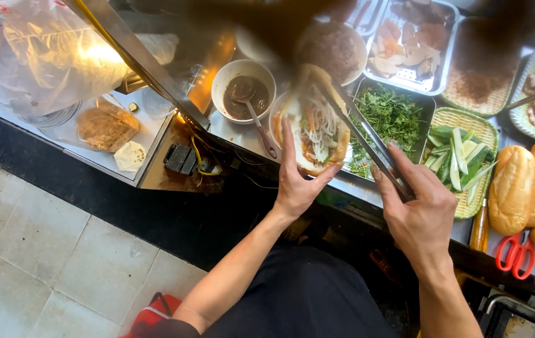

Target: Preparing and assembling Vietnamese banh mi sandwiches with various fillings and condiments.

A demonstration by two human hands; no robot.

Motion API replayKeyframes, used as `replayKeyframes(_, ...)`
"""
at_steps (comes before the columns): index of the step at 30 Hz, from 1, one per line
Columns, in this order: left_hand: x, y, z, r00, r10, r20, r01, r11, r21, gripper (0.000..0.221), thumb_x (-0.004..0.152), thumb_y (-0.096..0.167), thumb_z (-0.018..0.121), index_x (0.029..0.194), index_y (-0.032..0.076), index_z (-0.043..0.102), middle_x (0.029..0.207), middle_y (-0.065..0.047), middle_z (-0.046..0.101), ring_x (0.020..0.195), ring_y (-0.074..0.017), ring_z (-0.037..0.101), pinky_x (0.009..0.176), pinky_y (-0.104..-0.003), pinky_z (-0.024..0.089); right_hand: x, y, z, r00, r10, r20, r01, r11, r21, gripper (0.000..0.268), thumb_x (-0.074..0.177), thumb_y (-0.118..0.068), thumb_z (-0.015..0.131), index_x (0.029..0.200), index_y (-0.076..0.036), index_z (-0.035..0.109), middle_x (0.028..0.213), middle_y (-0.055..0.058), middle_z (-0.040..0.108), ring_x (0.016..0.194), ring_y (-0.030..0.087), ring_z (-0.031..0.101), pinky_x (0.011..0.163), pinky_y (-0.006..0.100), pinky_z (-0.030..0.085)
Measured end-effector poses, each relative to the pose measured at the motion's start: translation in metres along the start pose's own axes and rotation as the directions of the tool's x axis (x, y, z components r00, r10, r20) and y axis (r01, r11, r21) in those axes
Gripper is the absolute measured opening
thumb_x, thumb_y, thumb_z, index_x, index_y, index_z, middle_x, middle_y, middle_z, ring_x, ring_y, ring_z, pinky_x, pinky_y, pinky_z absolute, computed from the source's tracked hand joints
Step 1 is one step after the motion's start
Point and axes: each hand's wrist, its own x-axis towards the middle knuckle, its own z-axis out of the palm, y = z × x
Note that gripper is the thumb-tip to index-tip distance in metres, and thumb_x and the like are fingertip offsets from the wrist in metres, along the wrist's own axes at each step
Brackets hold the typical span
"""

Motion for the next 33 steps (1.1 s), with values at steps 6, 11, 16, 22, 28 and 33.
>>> replayKeyframes(6,-0.005,-0.003,0.017,0.999,0.041,0.035,-0.041,0.999,0.013,0.124,0.084,0.009,0.088,0.167,0.002,-0.004,0.171,-0.029,0.025,0.152,-0.031,0.042,0.124,-0.037,0.04,0.004,0.031,-0.006,0.999,0.03,0.042,-0.031,0.999,0.039,0.041,0.095,-0.019,0.077,0.133,-0.005,0.071,0.099,0.013,0.075,0.076,0.016,0.07,0.066,0.03,0.055)
replayKeyframes(11,-0.001,0.012,0.029,1.0,-0.005,0.026,0.007,0.997,-0.083,0.124,0.083,0.002,0.084,0.165,0.006,-0.009,0.169,-0.025,0.022,0.141,-0.0292,0.052,0.116,-0.039,0.05,-0.01,0.103,-0.007,0.951,0.308,-0.012,-0.305,0.948,0.085,0.048,0.098,-0.027,0.077,0.14,-0.006,0.066,0.094,0.011,0.076,0.08,0.017,0.071,0.074,0.034,0.056)
replayKeyframes(16,-0.011,0.004,0.06,0.987,-0.023,0.158,0.066,0.959,-0.275,0.124,0.089,-0.001,0.079,0.167,0.008,-0.016,0.165,-0.025,0.033,0.141,-0.0287,0.054,0.118,-0.04,0.049,-0.031,0.193,0.057,0.94,0.337,-0.046,-0.338,0.91,-0.242,0.048,0.092,-0.033,0.078,0.132,-0.009,0.072,0.111,0.015,0.074,0.102,0.031,0.066,0.09,0.045,0.051)
replayKeyframes(22,-0.013,0.013,0.093,0.883,-0.004,0.47,0.204,0.904,-0.376,0.119,0.094,0.002,0.073,0.167,0.01,-0.021,0.167,-0.024,0.032,0.146,-0.0292,0.049,0.123,-0.042,0.042,-0.036,0.162,0.015,0.895,0.439,0.086,-0.427,0.781,0.455,0.05,0.104,-0.036,0.056,0.146,-0.01,0.055,0.145,0.012,0.06,0.136,0.026,0.053,0.114,0.038,0.042)
replayKeyframes(28,-0.031,0.008,0.134,0.68,0.124,0.723,0.305,0.849,-0.432,0.098,0.101,0.021,0.058,0.165,0.007,-0.015,0.174,-0.015,0.015,0.159,-0.024,0.025,0.131,-0.04,0.019,-0.081,0.131,-0.019,0.851,0.518,-0.089,-0.099,0.324,0.941,0.055,0.113,-0.024,0.042,0.161,0.0,0.03,0.16,0.011,0.044,0.148,0.021,0.041,0.125,0.037,0.032)
replayKeyframes(33,-0.057,-0.009,0.179,0.582,0.08,0.809,0.559,0.684,-0.469,0.087,0.115,0.042,0.046,0.176,0.004,-0.005,0.159,-0.022,0.047,0.147,-0.0299,0.048,0.136,-0.043,0.03,-0.154,0.132,-0.056,0.672,0.701,-0.24,0.067,0.265,0.962,0.055,0.111,-0.023,0.045,0.159,0.0,0.033,0.158,0.011,0.046,0.146,0.02,0.045,0.123,0.037,0.035)
